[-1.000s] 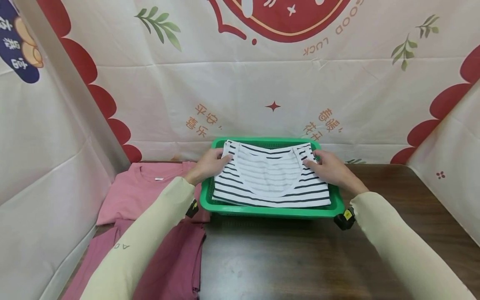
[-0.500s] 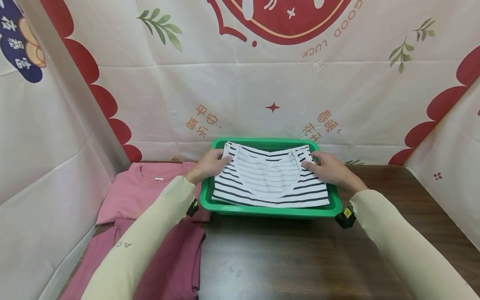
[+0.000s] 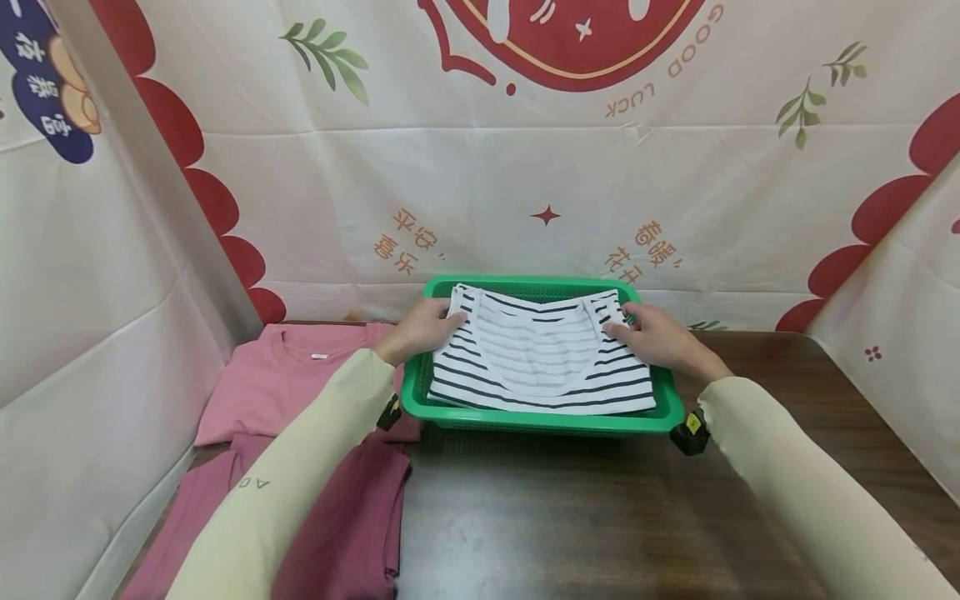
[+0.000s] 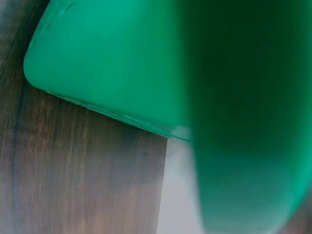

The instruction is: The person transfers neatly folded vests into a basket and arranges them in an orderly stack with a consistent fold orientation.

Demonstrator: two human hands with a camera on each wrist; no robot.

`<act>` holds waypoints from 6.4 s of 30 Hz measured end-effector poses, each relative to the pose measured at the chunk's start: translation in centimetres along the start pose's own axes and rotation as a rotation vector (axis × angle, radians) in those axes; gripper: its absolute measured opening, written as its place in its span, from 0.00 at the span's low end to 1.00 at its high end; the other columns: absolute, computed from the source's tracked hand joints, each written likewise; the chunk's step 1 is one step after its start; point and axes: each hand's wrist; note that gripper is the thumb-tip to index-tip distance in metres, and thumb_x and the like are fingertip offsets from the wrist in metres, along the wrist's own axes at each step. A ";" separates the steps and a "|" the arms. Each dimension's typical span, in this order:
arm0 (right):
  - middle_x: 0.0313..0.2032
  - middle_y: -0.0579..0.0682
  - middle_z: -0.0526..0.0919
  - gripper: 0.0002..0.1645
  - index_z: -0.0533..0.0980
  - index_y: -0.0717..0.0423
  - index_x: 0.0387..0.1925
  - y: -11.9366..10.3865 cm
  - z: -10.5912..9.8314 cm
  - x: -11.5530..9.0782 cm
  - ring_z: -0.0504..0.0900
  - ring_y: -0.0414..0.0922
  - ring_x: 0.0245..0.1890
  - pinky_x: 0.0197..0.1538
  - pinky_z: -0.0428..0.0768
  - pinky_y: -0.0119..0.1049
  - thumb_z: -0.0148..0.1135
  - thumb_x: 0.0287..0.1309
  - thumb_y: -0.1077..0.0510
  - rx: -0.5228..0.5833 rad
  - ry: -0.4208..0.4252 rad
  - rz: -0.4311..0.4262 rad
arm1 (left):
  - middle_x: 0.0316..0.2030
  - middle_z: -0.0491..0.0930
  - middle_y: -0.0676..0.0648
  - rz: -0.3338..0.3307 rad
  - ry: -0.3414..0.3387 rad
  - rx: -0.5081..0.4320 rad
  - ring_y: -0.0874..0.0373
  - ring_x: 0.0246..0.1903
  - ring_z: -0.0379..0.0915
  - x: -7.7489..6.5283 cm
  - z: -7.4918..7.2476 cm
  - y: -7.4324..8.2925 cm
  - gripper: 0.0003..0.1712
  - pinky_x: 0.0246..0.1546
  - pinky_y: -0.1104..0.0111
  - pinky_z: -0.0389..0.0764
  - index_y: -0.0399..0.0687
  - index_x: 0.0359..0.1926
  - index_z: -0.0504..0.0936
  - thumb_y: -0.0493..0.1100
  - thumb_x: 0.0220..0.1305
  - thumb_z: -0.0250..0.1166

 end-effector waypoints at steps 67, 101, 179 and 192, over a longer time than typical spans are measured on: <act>0.39 0.62 0.82 0.28 0.67 0.62 0.57 -0.2 0.3 0.0 0.82 0.44 0.27 0.32 0.83 0.44 0.52 0.66 0.46 -0.133 0.014 -0.068 | 0.36 0.82 0.45 -0.008 0.028 0.134 0.55 0.33 0.76 -0.3 0.2 0.4 0.15 0.36 0.63 0.78 0.44 0.47 0.79 0.48 0.68 0.56; 0.35 0.61 0.84 0.25 0.66 0.68 0.58 -0.5 0.9 -0.4 0.83 0.43 0.27 0.33 0.84 0.44 0.51 0.66 0.56 -0.105 0.025 -0.031 | 0.42 0.81 0.42 0.006 0.103 0.253 0.52 0.39 0.75 -0.3 1.1 0.6 0.15 0.44 0.56 0.80 0.38 0.45 0.80 0.44 0.62 0.61; 0.38 0.57 0.83 0.18 0.79 0.56 0.44 -1.5 1.9 -4.5 0.76 0.49 0.34 0.35 0.78 0.45 0.53 0.65 0.47 -0.064 0.217 -0.289 | 0.31 0.83 0.44 0.367 0.182 0.293 0.58 0.27 0.73 -2.7 1.7 -0.1 0.09 0.32 0.63 0.79 0.42 0.33 0.83 0.38 0.65 0.56; 0.37 0.51 0.83 0.17 0.80 0.52 0.42 -5.0 4.2 -8.1 0.76 0.45 0.35 0.38 0.79 0.45 0.55 0.63 0.45 -0.036 0.213 -0.312 | 0.35 0.83 0.44 0.410 0.207 0.245 0.58 0.36 0.77 -7.6 0.0 -0.2 0.08 0.39 0.59 0.83 0.41 0.37 0.83 0.39 0.64 0.59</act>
Point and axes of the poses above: each hand's wrist, its own x-axis towards the middle knuckle, its own z-axis out of the palm, y = z × x
